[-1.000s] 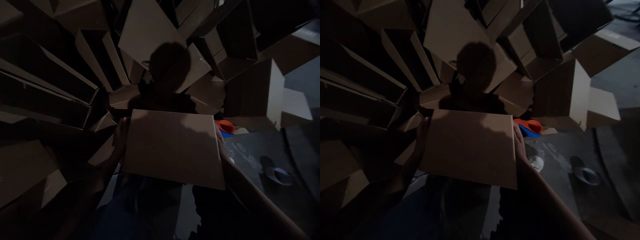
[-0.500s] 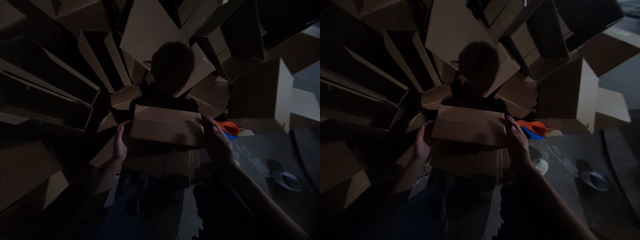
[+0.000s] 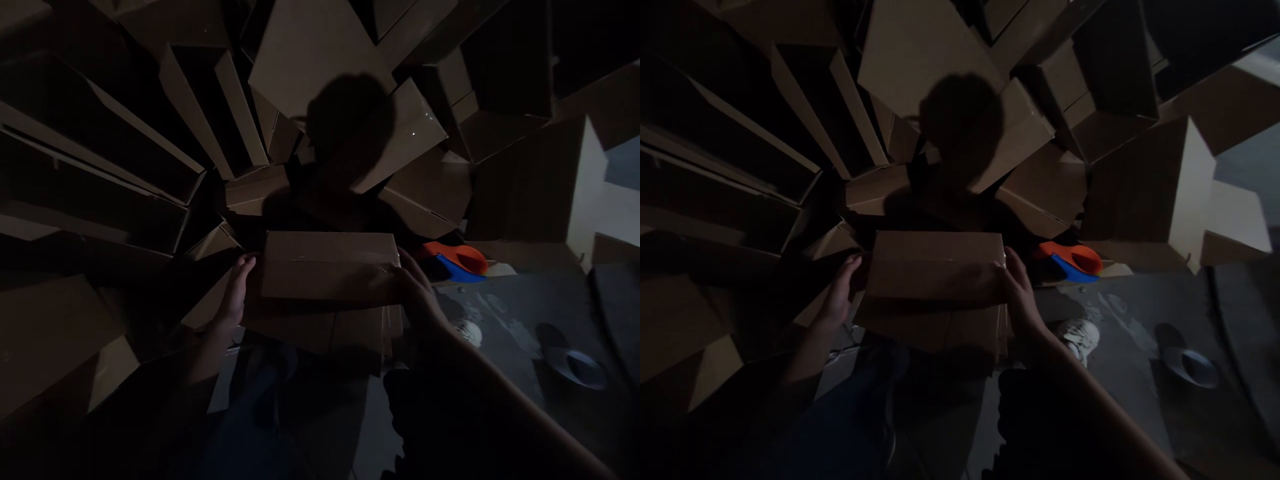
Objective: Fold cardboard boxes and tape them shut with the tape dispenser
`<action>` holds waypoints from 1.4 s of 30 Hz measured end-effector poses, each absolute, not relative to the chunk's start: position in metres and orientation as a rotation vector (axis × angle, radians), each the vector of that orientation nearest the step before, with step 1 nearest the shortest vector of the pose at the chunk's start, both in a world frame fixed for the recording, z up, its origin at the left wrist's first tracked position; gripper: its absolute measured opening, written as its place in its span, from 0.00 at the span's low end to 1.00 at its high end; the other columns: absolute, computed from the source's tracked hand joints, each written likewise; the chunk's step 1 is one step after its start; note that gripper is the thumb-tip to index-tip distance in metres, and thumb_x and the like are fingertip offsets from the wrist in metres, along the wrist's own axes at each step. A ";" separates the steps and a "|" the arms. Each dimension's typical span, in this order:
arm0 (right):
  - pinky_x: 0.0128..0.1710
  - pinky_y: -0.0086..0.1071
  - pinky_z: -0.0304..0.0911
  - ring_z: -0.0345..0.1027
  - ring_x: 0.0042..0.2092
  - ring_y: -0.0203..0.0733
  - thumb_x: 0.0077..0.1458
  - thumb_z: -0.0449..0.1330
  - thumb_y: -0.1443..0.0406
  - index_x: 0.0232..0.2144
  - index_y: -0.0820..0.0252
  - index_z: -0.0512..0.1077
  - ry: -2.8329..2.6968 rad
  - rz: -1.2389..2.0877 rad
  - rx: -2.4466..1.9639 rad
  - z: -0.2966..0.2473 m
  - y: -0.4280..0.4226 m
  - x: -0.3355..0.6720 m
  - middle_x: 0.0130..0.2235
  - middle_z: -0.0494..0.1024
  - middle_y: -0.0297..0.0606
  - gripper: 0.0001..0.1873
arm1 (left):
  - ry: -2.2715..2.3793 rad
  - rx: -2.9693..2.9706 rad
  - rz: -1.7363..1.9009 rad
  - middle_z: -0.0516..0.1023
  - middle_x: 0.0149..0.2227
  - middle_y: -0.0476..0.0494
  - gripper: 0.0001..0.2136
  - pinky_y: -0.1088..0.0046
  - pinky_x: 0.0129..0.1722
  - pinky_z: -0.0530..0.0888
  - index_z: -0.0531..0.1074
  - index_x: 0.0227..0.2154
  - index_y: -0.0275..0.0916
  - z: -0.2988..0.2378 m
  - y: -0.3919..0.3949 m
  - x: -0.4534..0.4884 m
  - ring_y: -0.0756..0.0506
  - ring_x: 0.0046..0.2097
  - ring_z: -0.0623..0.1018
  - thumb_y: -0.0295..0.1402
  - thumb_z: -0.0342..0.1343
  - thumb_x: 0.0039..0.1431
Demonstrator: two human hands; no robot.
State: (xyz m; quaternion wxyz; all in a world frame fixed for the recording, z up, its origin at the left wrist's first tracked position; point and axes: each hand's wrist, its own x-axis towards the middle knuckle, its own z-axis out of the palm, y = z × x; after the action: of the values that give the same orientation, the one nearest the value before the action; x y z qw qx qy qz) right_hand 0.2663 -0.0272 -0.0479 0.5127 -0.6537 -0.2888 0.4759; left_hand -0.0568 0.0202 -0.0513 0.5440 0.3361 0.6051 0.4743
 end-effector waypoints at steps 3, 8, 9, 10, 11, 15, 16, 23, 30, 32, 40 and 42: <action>0.56 0.42 0.69 0.70 0.59 0.53 0.50 0.67 0.48 0.52 0.48 0.74 -0.645 1.289 -1.556 -0.059 -0.026 0.263 0.55 0.78 0.35 0.28 | 1.431 0.837 1.121 0.78 0.53 0.40 0.26 0.55 0.61 0.66 0.73 0.48 0.40 -0.051 0.024 -0.057 0.34 0.62 0.71 0.51 0.62 0.50; 0.57 0.40 0.68 0.71 0.58 0.52 0.48 0.68 0.51 0.50 0.49 0.76 -0.635 1.361 -1.531 -0.061 -0.023 0.269 0.52 0.80 0.32 0.27 | 1.399 0.984 1.089 0.71 0.62 0.38 0.32 0.54 0.67 0.61 0.69 0.57 0.42 -0.044 0.034 -0.049 0.33 0.66 0.67 0.46 0.68 0.49; 0.57 0.40 0.68 0.71 0.58 0.52 0.48 0.68 0.51 0.49 0.50 0.76 -0.639 1.367 -1.532 -0.059 -0.023 0.270 0.51 0.80 0.32 0.26 | 1.375 1.008 1.063 0.70 0.63 0.38 0.35 0.53 0.67 0.61 0.67 0.59 0.43 -0.044 0.036 -0.046 0.33 0.67 0.66 0.44 0.69 0.48; 0.57 0.40 0.68 0.71 0.58 0.52 0.48 0.68 0.51 0.49 0.50 0.76 -0.647 1.371 -1.531 -0.058 -0.022 0.271 0.51 0.80 0.32 0.26 | 1.346 1.032 1.037 0.68 0.65 0.37 0.39 0.52 0.67 0.61 0.64 0.62 0.44 -0.045 0.038 -0.042 0.33 0.67 0.66 0.42 0.71 0.47; 0.57 0.40 0.68 0.71 0.58 0.52 0.48 0.68 0.51 0.49 0.50 0.76 -0.655 1.372 -1.533 -0.057 -0.022 0.271 0.51 0.80 0.32 0.26 | 1.317 1.060 1.022 0.66 0.66 0.37 0.43 0.51 0.67 0.61 0.61 0.64 0.46 -0.047 0.039 -0.038 0.33 0.67 0.66 0.41 0.73 0.45; 0.56 0.40 0.70 0.71 0.58 0.52 0.49 0.67 0.49 0.50 0.49 0.75 -0.694 1.357 -1.550 -0.056 -0.022 0.269 0.52 0.80 0.33 0.27 | 1.193 1.157 1.037 0.64 0.67 0.36 0.49 0.47 0.68 0.61 0.55 0.68 0.49 -0.059 0.042 -0.029 0.33 0.67 0.65 0.37 0.75 0.44; 0.56 0.40 0.70 0.72 0.58 0.52 0.50 0.67 0.48 0.51 0.49 0.75 -0.700 1.355 -1.553 -0.056 -0.022 0.269 0.52 0.80 0.33 0.27 | 1.174 1.162 1.036 0.64 0.67 0.36 0.49 0.47 0.68 0.60 0.55 0.68 0.49 -0.061 0.042 -0.029 0.33 0.68 0.65 0.37 0.74 0.45; 0.55 0.43 0.72 0.75 0.53 0.53 0.43 0.72 0.45 0.53 0.49 0.74 -0.679 1.394 -1.586 -0.051 -0.021 0.265 0.52 0.80 0.36 0.36 | 1.164 1.115 1.023 0.54 0.72 0.42 0.49 0.49 0.71 0.54 0.53 0.69 0.52 -0.060 0.040 -0.033 0.34 0.72 0.57 0.37 0.73 0.47; 0.53 0.43 0.74 0.75 0.55 0.55 0.47 0.71 0.47 0.55 0.50 0.73 -0.664 1.396 -1.609 -0.046 -0.025 0.262 0.53 0.80 0.38 0.35 | 1.149 1.113 1.065 0.60 0.70 0.43 0.43 0.51 0.70 0.57 0.57 0.68 0.52 -0.063 0.037 -0.034 0.34 0.70 0.61 0.37 0.70 0.50; 0.55 0.44 0.73 0.74 0.56 0.55 0.47 0.71 0.47 0.53 0.50 0.74 -0.670 1.391 -1.611 -0.046 -0.024 0.263 0.53 0.80 0.37 0.33 | 1.149 1.152 1.067 0.62 0.69 0.42 0.41 0.51 0.70 0.58 0.58 0.67 0.51 -0.068 0.038 -0.036 0.34 0.70 0.62 0.37 0.68 0.51; 0.55 0.44 0.73 0.74 0.56 0.56 0.48 0.70 0.46 0.50 0.50 0.75 -0.698 1.356 -1.634 -0.045 -0.024 0.263 0.52 0.80 0.37 0.29 | 1.191 1.235 1.054 0.60 0.70 0.41 0.39 0.50 0.69 0.57 0.57 0.68 0.49 -0.081 0.041 -0.043 0.34 0.69 0.62 0.41 0.63 0.54; 0.55 0.45 0.74 0.74 0.56 0.56 0.48 0.70 0.46 0.50 0.50 0.75 -0.692 1.358 -1.631 -0.045 -0.023 0.262 0.52 0.80 0.37 0.30 | 1.203 1.244 1.062 0.60 0.70 0.41 0.39 0.50 0.70 0.57 0.58 0.68 0.48 -0.081 0.041 -0.044 0.33 0.69 0.62 0.41 0.64 0.53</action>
State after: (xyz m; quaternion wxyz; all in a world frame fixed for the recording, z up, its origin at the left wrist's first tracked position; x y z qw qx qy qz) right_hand 0.2621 -0.0235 -0.0450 0.4391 -0.6565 -0.2784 0.5465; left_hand -0.0438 0.0412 -0.0812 0.5275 0.5204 0.5034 0.4445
